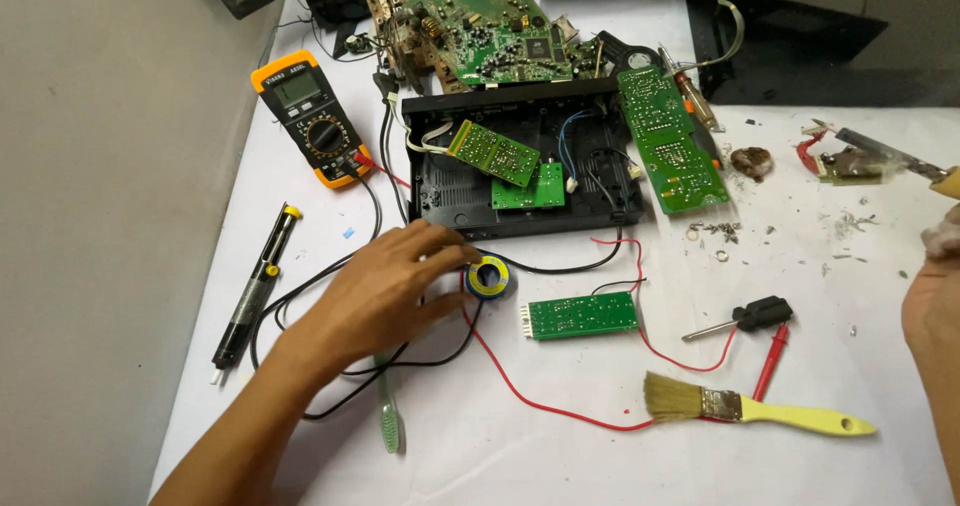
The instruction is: Soldering electronic components onto a printed circuit board using a soldering iron and solder wire.
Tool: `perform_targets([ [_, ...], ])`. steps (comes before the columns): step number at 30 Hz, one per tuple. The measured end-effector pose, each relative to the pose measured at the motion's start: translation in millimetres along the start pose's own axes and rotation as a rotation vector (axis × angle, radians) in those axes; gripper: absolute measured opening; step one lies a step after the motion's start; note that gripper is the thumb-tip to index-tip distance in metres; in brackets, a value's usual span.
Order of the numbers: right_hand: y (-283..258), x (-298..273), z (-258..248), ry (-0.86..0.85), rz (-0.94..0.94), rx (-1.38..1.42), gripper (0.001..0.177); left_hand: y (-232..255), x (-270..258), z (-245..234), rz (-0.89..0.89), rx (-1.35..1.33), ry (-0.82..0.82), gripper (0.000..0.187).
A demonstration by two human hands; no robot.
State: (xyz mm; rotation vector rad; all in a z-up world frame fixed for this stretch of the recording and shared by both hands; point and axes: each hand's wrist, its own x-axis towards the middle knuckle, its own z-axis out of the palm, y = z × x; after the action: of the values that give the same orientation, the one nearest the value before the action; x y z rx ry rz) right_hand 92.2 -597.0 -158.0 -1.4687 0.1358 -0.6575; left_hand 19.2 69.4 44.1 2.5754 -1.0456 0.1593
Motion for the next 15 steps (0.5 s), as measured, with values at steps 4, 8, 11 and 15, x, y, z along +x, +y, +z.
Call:
perform_targets([
  [4, -84, -31, 68, 0.022, 0.044, -0.081, 0.043, 14, 7, 26, 0.043, 0.074, 0.07, 0.047],
  [8, -138, -59, 107, 0.15, 0.167, -0.036, 0.016, 16, 8, 42, 0.007, 0.122, 0.103, 0.048],
  [11, -156, -75, 121, 0.157, 0.14, -0.042, 0.019, 19, 10, 48, -0.009, 0.113, 0.136, 0.044],
  [15, -164, -101, 129, 0.131, 0.103, -0.005, 0.015, 22, 11, 51, -0.019, 0.062, 0.152, 0.042],
])
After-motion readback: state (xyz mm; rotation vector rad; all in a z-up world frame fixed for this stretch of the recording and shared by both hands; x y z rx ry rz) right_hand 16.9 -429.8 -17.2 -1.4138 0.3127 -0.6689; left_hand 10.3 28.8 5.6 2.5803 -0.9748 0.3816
